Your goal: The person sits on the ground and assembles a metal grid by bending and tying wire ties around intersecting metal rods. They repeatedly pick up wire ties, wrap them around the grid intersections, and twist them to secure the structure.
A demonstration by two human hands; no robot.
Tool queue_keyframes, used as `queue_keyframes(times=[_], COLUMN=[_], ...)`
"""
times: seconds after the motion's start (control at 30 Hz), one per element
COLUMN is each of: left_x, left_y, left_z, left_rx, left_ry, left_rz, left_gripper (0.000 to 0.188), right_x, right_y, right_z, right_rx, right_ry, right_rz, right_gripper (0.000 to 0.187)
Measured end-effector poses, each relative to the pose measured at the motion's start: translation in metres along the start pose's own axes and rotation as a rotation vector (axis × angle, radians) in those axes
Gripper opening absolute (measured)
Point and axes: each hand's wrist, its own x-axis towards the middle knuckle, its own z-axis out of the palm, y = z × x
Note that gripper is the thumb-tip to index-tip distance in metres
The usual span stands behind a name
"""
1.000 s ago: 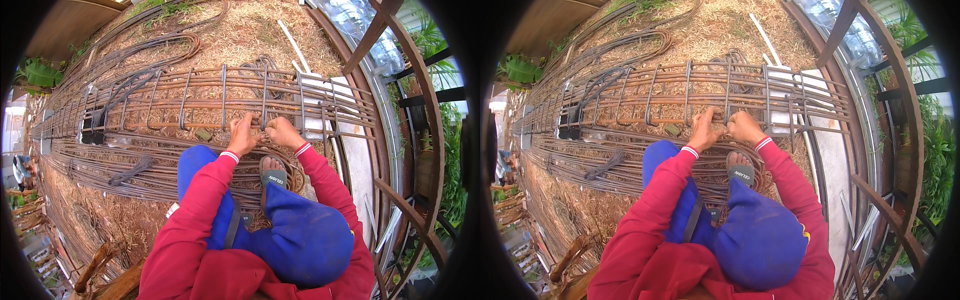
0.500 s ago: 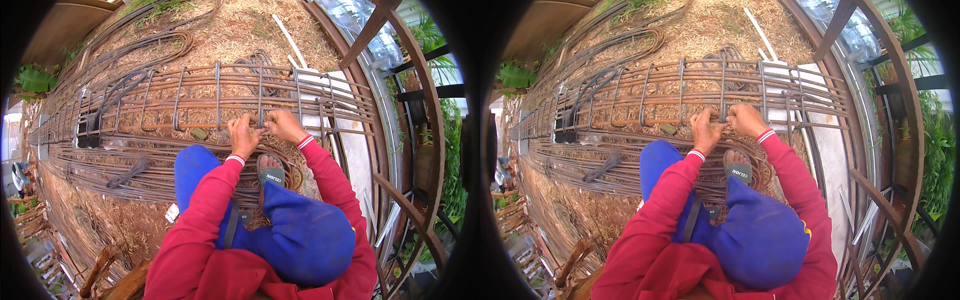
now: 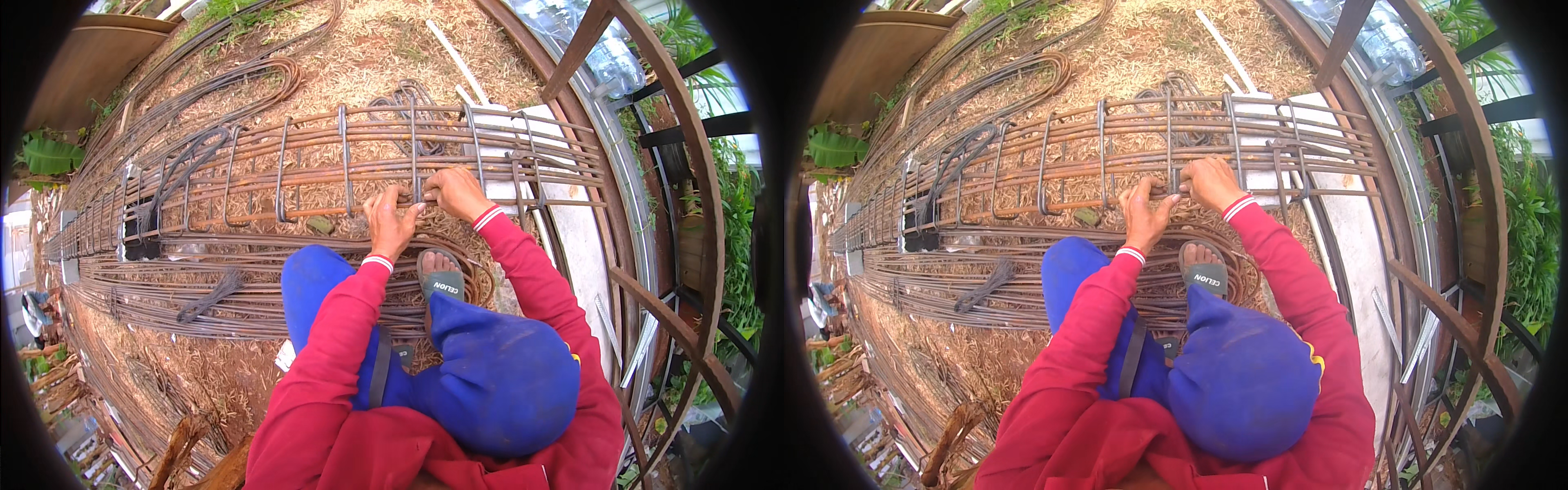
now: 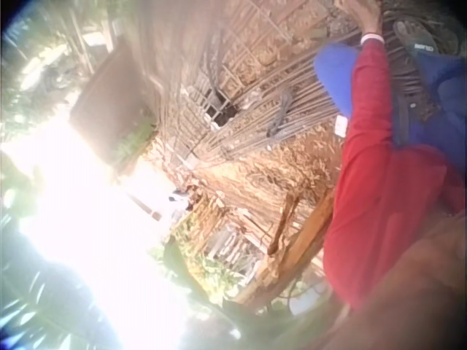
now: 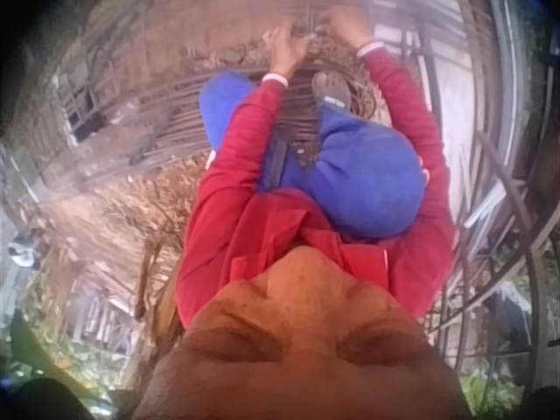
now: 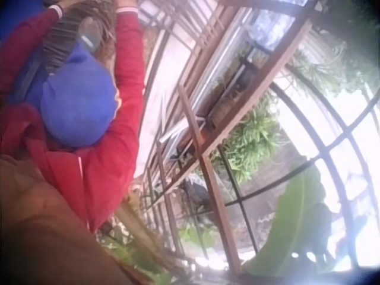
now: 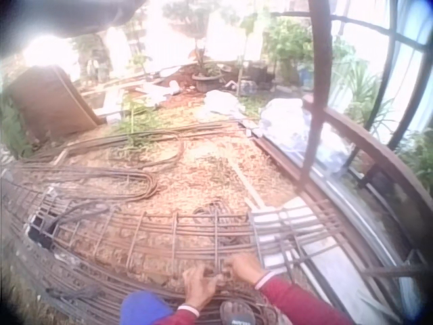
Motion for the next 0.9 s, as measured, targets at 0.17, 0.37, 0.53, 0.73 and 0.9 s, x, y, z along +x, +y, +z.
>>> queue_keyframes(times=[0.17,0.37,0.53,0.73,0.9], left_x=[0.002,0.004,0.007,0.006,0.005], left_y=[0.002,0.004,0.008,0.007,0.004], left_z=[0.002,0.003,0.006,0.006,0.006], left_rx=[-0.020,0.005,0.001,-0.029,-0.059], left_ry=[-0.021,-0.001,-0.010,-0.001,-0.007], left_rz=[-0.062,-0.078,-0.113,-0.120,-0.091], left_gripper=[0.031,0.033,0.031,0.029,0.028], right_x=[-0.020,-0.033,-0.034,-0.095,-0.092], right_y=[-0.007,-0.010,-0.009,-0.035,-0.030], right_z=[0.016,0.042,0.031,0.052,0.109], right_rx=[-0.255,-0.046,0.071,0.328,-0.042], right_ry=[0.376,0.444,0.249,0.348,0.406], right_rz=[-0.173,-0.117,0.054,0.325,0.332], right_gripper=[0.007,0.015,0.015,0.031,0.065])
